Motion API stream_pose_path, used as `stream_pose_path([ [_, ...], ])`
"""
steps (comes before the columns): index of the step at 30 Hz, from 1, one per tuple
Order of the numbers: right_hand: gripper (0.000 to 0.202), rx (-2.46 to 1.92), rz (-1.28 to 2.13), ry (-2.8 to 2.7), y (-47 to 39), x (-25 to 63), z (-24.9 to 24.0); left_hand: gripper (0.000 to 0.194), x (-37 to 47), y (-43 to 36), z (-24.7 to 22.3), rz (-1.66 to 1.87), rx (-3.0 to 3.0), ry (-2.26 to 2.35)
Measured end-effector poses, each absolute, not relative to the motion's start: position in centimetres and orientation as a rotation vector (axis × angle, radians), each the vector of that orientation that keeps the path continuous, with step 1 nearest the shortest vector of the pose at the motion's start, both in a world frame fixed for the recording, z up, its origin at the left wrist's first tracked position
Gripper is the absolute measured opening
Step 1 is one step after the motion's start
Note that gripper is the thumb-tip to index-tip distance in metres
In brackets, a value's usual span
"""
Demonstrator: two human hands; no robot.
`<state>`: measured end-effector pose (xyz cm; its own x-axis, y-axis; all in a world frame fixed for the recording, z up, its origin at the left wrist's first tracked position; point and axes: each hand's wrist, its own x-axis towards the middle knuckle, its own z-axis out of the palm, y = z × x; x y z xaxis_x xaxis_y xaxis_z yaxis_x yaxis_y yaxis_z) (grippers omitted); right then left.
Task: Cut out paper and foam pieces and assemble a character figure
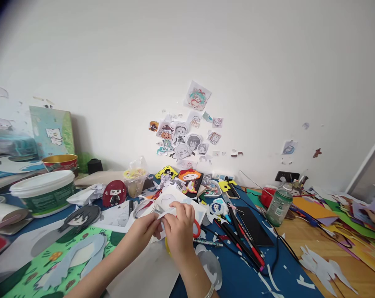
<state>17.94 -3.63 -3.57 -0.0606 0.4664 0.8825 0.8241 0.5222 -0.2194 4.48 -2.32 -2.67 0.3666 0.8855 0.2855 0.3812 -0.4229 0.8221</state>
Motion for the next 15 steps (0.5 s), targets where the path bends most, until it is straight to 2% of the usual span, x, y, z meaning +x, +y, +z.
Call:
stream_pose_path([
  [15,0.017,-1.13,-0.271,-1.708,-3.8,18.2,-2.9,0.027,4.4,-2.9,-1.8,0.916,1.869,1.102],
])
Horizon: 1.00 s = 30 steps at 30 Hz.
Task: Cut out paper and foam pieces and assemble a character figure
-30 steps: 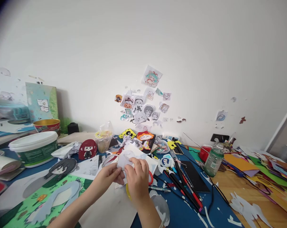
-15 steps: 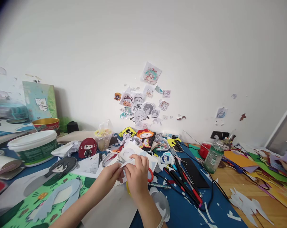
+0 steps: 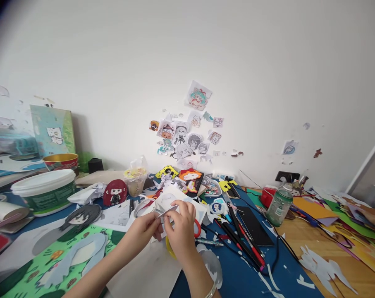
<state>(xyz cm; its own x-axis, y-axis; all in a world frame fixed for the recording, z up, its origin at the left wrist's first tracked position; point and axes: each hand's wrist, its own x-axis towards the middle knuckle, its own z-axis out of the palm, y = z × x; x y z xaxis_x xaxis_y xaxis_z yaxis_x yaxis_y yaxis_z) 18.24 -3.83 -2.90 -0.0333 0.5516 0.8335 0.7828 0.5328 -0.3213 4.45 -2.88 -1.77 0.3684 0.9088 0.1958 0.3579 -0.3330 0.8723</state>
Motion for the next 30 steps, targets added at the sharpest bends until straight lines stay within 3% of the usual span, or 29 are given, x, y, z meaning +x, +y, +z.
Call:
stream_pose_path([
  [9,0.012,-1.161,-0.207,-1.672,-3.5,18.3,-3.4,0.027,4.4,-2.3,-3.1,0.95,2.003,1.085],
  [21,0.02,-1.108,-0.35,-1.737,-3.4,18.0,-4.3,0.023,5.1,-3.1,-2.8,0.757,2.32,1.436],
  [30,0.019,-1.104,-0.261,-1.707,-3.4,18.0,-3.9,0.025,4.8,-2.9,-2.7,0.897,2.216,1.322],
])
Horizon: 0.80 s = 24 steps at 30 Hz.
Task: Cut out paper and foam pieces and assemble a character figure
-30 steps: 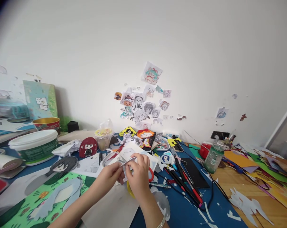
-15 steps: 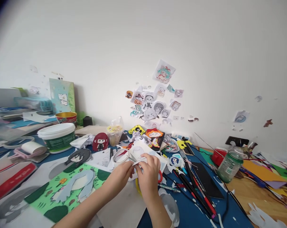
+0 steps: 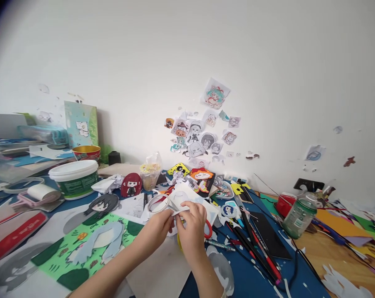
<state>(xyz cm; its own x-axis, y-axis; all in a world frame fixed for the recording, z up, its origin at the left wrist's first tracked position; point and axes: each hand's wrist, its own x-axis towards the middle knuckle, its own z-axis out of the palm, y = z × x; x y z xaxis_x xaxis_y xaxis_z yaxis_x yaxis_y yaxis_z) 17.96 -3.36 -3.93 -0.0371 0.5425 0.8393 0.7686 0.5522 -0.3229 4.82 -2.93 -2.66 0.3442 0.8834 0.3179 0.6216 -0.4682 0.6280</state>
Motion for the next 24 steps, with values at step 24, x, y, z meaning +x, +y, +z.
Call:
stream_pose_path([
  [24,0.018,-1.194,-0.102,-1.585,-3.2,17.7,-3.9,0.025,4.5,-2.7,-2.3,0.885,2.145,1.208],
])
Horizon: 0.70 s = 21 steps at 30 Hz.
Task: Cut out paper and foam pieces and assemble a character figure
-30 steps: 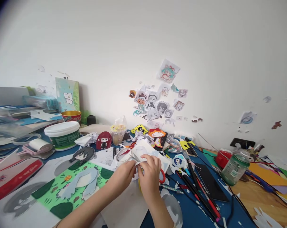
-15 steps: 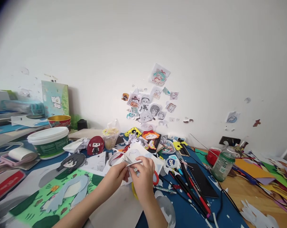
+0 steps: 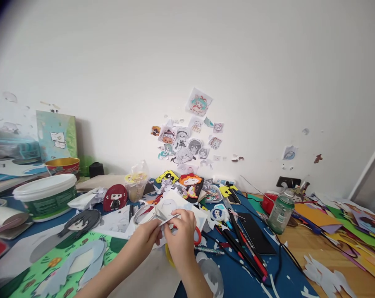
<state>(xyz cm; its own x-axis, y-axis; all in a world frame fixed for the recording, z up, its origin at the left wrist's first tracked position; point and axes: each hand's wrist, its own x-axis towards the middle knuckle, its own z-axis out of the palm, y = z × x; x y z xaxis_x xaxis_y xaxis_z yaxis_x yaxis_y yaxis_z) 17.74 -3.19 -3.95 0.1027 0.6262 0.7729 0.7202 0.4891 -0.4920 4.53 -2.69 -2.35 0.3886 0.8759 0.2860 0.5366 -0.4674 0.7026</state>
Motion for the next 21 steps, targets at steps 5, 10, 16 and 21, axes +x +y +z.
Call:
stream_pose_path([
  [5,0.018,-1.237,-0.234,-1.608,-3.3,17.4,-3.9,0.025,4.8,-2.7,-2.6,0.857,2.228,1.259],
  [10,0.016,-1.251,-0.266,-1.61,-3.3,17.4,-4.0,0.026,4.9,-2.7,-2.6,0.871,2.149,1.268],
  [16,0.015,-1.24,-0.266,-1.662,-3.3,17.5,-4.3,0.025,5.0,-2.3,-3.5,0.946,1.92,1.221],
  [21,0.012,-1.242,-0.294,-1.727,-3.0,17.7,-5.0,0.024,5.3,-1.7,-4.3,1.006,1.73,1.139],
])
